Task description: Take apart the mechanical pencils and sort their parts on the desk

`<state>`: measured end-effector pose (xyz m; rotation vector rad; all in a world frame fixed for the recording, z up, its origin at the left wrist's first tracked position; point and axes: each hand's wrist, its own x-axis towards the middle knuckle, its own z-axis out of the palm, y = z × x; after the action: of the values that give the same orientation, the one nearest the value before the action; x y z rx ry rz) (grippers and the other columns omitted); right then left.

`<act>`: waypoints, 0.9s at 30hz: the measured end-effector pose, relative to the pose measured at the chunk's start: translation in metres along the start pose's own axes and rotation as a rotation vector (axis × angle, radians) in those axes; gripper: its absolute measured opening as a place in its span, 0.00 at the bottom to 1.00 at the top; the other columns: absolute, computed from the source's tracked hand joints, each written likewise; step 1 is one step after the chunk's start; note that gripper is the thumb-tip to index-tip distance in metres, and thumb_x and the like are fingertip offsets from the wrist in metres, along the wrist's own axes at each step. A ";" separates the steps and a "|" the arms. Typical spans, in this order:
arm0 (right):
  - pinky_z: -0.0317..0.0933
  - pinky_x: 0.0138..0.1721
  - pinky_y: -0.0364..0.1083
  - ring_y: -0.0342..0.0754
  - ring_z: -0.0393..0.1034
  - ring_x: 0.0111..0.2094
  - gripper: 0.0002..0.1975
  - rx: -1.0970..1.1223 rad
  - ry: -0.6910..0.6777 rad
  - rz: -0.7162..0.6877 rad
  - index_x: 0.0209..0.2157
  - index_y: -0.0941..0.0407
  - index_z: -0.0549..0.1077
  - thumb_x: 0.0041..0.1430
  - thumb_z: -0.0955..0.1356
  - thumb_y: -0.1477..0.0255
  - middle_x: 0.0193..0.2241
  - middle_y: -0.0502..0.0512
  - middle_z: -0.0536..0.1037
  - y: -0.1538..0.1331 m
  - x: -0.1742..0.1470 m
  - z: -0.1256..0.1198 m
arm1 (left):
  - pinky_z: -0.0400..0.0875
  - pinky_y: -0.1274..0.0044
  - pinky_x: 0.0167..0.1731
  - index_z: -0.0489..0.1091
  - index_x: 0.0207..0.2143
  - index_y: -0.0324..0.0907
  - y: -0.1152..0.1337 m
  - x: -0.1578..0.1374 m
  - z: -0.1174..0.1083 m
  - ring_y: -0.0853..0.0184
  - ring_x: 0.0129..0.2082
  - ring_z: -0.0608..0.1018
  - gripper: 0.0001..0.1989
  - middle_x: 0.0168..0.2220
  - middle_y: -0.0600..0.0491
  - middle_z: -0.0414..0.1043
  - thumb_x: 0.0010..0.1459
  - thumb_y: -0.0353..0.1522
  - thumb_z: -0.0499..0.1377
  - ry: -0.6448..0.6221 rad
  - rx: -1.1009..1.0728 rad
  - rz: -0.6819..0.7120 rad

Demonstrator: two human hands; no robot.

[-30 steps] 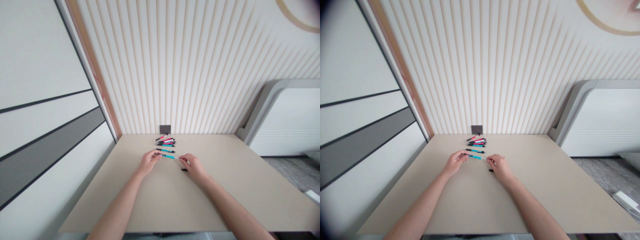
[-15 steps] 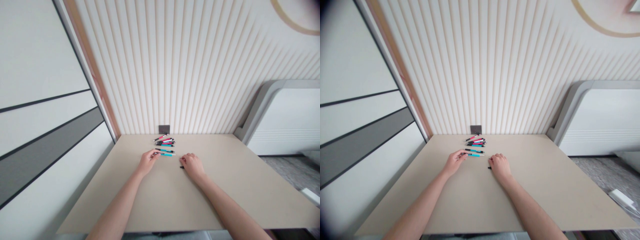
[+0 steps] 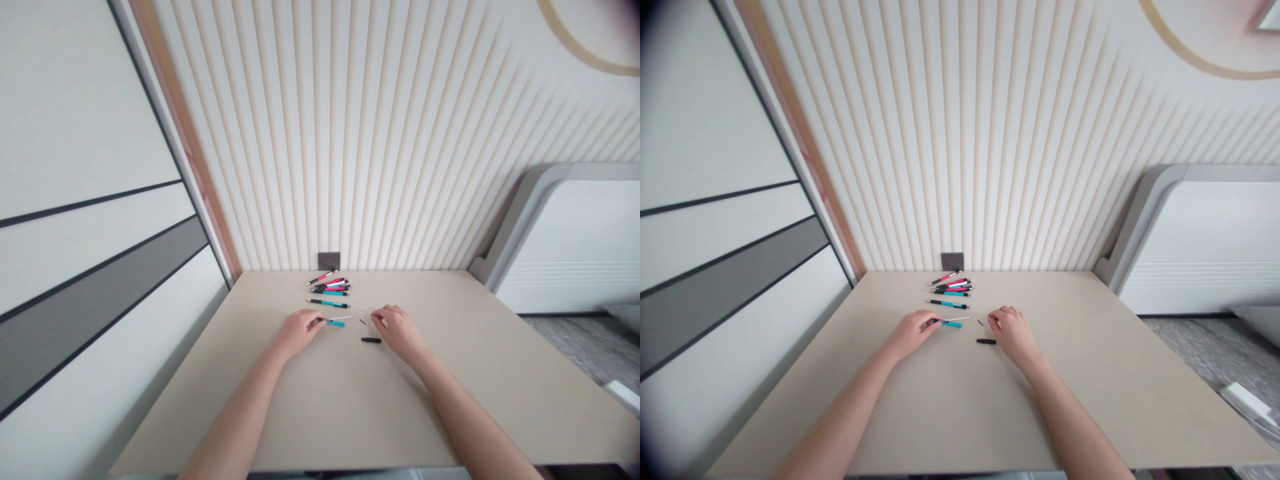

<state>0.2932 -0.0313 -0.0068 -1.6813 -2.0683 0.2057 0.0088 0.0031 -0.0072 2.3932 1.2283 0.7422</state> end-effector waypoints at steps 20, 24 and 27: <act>0.57 0.37 0.44 0.48 0.71 0.35 0.08 0.132 -0.245 -0.104 0.32 0.53 0.76 0.60 0.65 0.66 0.31 0.52 0.78 -0.014 -0.007 -0.006 | 0.59 0.80 0.24 0.72 0.34 0.42 0.024 -0.003 0.002 0.70 0.23 0.67 0.11 0.26 0.56 0.70 0.62 0.38 0.53 -0.063 -0.267 -0.010; 0.57 0.33 0.43 0.47 0.71 0.32 0.11 0.145 -0.124 0.022 0.41 0.53 0.72 0.64 0.61 0.66 0.31 0.52 0.78 -0.009 -0.002 0.001 | 0.60 0.80 0.26 0.72 0.34 0.42 0.028 -0.003 0.002 0.69 0.24 0.69 0.11 0.28 0.55 0.72 0.62 0.38 0.53 -0.110 -0.237 0.001; 0.59 0.37 0.44 0.48 0.72 0.36 0.13 0.127 -0.053 0.051 0.47 0.53 0.71 0.65 0.60 0.68 0.35 0.54 0.77 -0.006 -0.001 0.007 | 0.60 0.80 0.26 0.72 0.34 0.42 0.029 -0.003 0.003 0.68 0.25 0.69 0.12 0.28 0.55 0.72 0.62 0.39 0.53 -0.115 -0.235 0.000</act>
<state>0.2843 -0.0322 -0.0107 -1.6691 -2.0070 0.3942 0.0274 -0.0157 0.0048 2.2112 1.0341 0.6964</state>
